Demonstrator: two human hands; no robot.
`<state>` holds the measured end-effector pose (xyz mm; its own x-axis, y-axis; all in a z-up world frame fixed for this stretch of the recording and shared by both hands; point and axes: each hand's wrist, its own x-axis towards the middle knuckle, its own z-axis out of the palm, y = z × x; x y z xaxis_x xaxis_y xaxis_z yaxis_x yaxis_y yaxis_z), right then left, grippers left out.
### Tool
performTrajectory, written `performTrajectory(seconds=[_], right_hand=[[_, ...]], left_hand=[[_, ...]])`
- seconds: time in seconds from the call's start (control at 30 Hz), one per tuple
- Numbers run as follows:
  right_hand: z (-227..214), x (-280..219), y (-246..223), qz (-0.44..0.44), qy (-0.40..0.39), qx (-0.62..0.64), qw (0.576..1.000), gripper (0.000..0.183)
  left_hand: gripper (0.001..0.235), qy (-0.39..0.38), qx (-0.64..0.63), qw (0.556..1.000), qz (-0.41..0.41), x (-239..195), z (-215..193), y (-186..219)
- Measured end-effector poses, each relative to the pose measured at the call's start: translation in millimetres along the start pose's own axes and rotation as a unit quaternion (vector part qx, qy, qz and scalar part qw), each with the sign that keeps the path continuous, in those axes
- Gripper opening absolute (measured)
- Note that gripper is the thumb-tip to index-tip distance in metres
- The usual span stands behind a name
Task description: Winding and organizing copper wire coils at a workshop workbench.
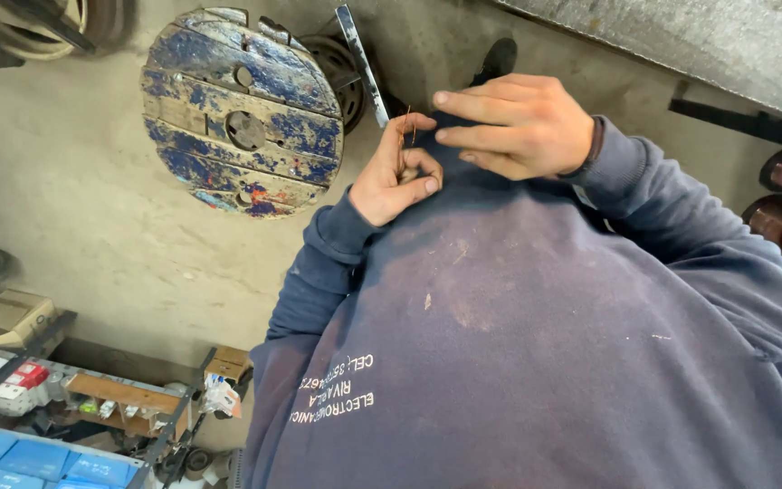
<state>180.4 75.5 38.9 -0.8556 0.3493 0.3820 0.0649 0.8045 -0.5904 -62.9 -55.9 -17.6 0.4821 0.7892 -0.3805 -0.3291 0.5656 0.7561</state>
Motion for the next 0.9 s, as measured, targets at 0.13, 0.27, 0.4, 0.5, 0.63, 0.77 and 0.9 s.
performTrajectory(seconds=[0.13,0.27,0.4,0.5,0.63,0.77,0.9], right_hand=[[-63.3,35.7,-16.9,-0.064,0.034,0.062,0.995,0.026],[-107.6,68.0,-59.7,-0.299,0.072,0.296,0.904,0.007],[-107.8,65.2,-70.7,-0.481,-0.039,0.412,0.773,0.028],[-95.5,40.2,-77.1,-0.571,0.076,0.334,0.746,0.025],[-79.1,-3.4,-82.4,-0.639,0.189,0.236,0.707,0.024],[-87.6,-0.7,-72.0,-0.573,0.209,0.183,0.771,0.021],[-102.0,11.3,-62.3,-0.238,-0.024,0.239,0.941,0.023]], left_hand=[[0.073,0.034,-0.023,0.999,0.012,-8.1,-4.1,-2.5],[0.074,0.024,-0.017,0.999,0.015,-6.6,-4.4,-6.4],[0.069,0.001,-0.04,0.997,0.061,0.5,-7.7,-13.8],[0.067,0.027,-0.021,0.996,0.081,-0.9,-2.0,-9.4],[0.065,0.007,0.033,0.994,0.104,0.9,-2.5,-0.4],[0.066,0.012,-0.004,0.997,0.071,-1.4,-0.9,3.8],[0.067,-0.042,0.001,0.994,0.099,-2.3,-2.2,-1.7]])
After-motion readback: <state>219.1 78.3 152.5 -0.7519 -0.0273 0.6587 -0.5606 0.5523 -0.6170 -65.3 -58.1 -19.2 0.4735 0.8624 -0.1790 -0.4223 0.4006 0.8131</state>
